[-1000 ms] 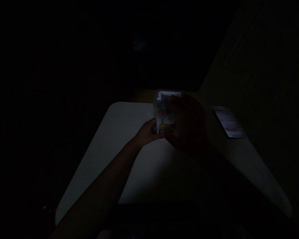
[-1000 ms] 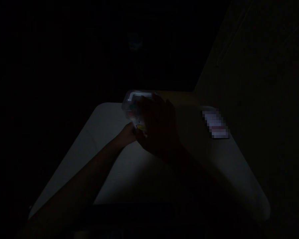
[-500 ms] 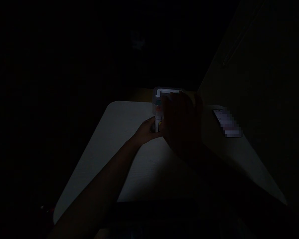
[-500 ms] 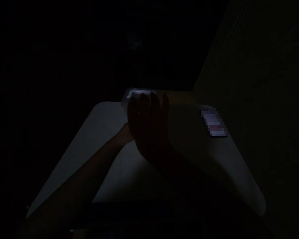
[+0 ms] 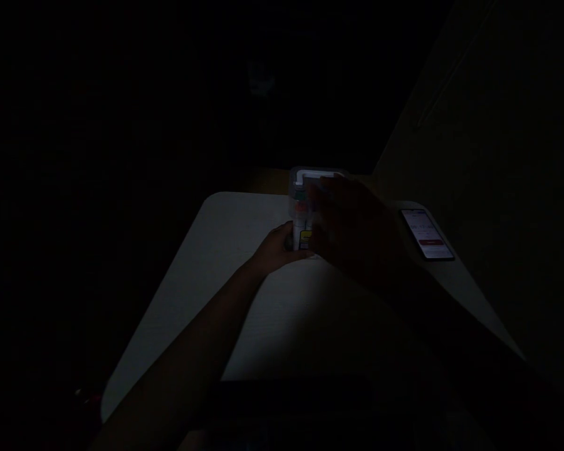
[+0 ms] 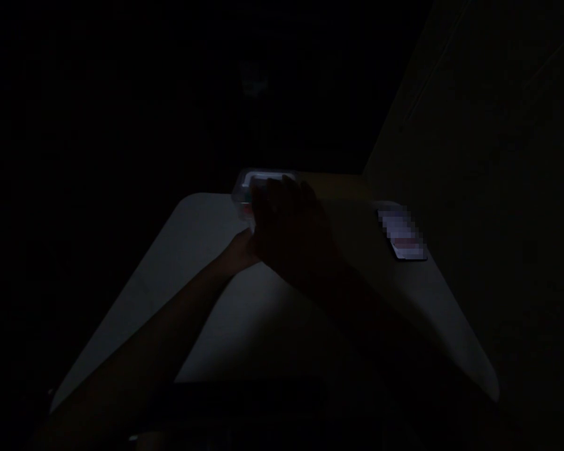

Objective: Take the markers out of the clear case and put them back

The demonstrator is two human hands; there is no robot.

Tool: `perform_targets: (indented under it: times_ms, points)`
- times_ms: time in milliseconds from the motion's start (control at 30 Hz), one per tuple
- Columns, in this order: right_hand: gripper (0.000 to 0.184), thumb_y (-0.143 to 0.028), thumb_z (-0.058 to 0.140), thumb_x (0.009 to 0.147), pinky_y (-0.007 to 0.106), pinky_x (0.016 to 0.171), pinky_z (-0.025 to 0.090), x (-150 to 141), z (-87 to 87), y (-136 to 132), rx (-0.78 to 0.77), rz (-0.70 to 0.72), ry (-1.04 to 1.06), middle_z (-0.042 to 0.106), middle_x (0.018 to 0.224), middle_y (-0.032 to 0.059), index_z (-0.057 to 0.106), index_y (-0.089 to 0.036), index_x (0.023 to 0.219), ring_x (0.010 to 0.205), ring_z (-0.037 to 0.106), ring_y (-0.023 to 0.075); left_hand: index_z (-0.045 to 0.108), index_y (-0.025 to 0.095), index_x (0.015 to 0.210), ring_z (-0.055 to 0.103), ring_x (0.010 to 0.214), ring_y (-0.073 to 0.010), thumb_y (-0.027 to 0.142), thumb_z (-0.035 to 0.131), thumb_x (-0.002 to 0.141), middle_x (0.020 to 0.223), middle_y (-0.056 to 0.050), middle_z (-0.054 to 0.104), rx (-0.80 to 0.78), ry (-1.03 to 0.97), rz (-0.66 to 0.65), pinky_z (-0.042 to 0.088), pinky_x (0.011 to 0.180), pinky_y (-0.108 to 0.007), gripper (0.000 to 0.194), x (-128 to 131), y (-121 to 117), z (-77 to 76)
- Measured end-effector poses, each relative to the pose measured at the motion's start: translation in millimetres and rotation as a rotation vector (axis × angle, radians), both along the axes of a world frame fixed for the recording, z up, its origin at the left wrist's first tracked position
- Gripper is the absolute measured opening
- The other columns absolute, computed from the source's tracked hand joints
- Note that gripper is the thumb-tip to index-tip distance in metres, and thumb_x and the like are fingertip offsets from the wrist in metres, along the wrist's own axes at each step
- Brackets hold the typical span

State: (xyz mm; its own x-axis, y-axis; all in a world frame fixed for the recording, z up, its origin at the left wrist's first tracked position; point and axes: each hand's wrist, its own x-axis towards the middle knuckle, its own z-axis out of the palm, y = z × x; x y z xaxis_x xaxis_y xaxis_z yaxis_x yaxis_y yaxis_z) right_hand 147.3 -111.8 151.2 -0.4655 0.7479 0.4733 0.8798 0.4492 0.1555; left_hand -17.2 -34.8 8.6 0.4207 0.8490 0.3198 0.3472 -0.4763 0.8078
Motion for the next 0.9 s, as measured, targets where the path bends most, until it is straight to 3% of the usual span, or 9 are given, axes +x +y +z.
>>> perform_targets:
  times_ms: [167, 467, 567, 633, 700, 767, 900]
  points:
    - [0.039, -0.025, 0.037, 0.095, 0.036, 0.095, 0.047, 12, -7.2, 11, 0.042, 0.047, 0.112, 0.059, 0.126, 0.0071, 0.057, -0.026, 0.128, 0.117, 0.053, 0.0205, 0.057, 0.016, 0.112, 0.065, 0.096, -0.0243, 0.051, 0.075, 0.064, 0.110, -0.010, 0.066, -0.036, -0.038, -0.039, 0.053, 0.083, -0.040, 0.062, 0, 0, -2.4]
    - [0.039, -0.036, 0.035, 0.095, 0.041, 0.105, 0.041, 18, -27.4, 24, 0.041, 0.088, 0.308, 0.056, 0.129, 0.0047, 0.058, -0.032, 0.127, 0.125, 0.048, 0.0218, 0.056, 0.016, 0.112, 0.064, 0.097, -0.0258, 0.052, 0.075, 0.063, 0.109, -0.012, 0.066, -0.025, -0.026, -0.019, 0.052, 0.087, -0.044, 0.063, 0, 1, -1.5]
    - [0.049, -0.042, 0.024, 0.096, 0.041, 0.111, 0.034, 36, -55.5, 33, 0.143, 0.090, 0.430, 0.047, 0.141, 0.0045, 0.039, -0.029, 0.141, 0.135, 0.038, 0.0194, 0.057, 0.016, 0.110, 0.064, 0.097, -0.0269, 0.054, 0.075, 0.062, 0.109, -0.012, 0.066, -0.010, -0.003, -0.005, 0.052, 0.086, -0.045, 0.064, 0, 2, -2.9]
    - [0.057, -0.042, 0.019, 0.096, 0.042, 0.113, 0.031, 49, -83.6, 39, 0.207, -0.006, 0.542, 0.042, 0.146, 0.0106, 0.023, -0.018, 0.148, 0.138, 0.033, 0.0190, 0.056, 0.016, 0.110, 0.064, 0.098, -0.0269, 0.053, 0.076, 0.061, 0.108, -0.012, 0.066, 0.001, -0.001, 0.004, 0.051, 0.086, -0.044, 0.065, 0, 2, -3.2]
    - [0.060, -0.039, 0.021, 0.096, 0.046, 0.114, 0.027, 60, -113.0, 44, 0.048, -0.192, 0.405, 0.035, 0.150, 0.0167, 0.025, -0.009, 0.147, 0.141, 0.027, 0.0235, 0.056, 0.016, 0.110, 0.064, 0.098, -0.0263, 0.052, 0.076, 0.061, 0.107, -0.011, 0.066, 0.005, -0.005, 0.015, 0.051, 0.087, -0.043, 0.064, 0, 2, -3.1]
    - [0.059, -0.036, 0.021, 0.095, 0.052, 0.111, 0.026, 66, -137.4, 45, -0.166, -0.394, 0.218, 0.032, 0.152, 0.0188, 0.030, -0.007, 0.146, 0.142, 0.026, 0.0298, 0.056, 0.017, 0.110, 0.064, 0.097, -0.0260, 0.051, 0.076, 0.061, 0.107, -0.011, 0.066, 0.002, -0.005, 0.021, 0.051, 0.087, -0.043, 0.063, 1, 2, -3.4]
    - [0.056, -0.033, 0.018, 0.096, 0.058, 0.108, 0.026, 67, -157.6, 43, -0.325, -0.465, 0.019, 0.034, 0.151, 0.0170, 0.036, -0.010, 0.144, 0.139, 0.031, 0.0306, 0.055, 0.017, 0.114, 0.062, 0.101, -0.0268, 0.046, 0.075, 0.063, 0.110, -0.011, 0.065, 0.007, -0.001, 0.020, 0.050, 0.089, -0.043, 0.062, 0, 2, -7.2]
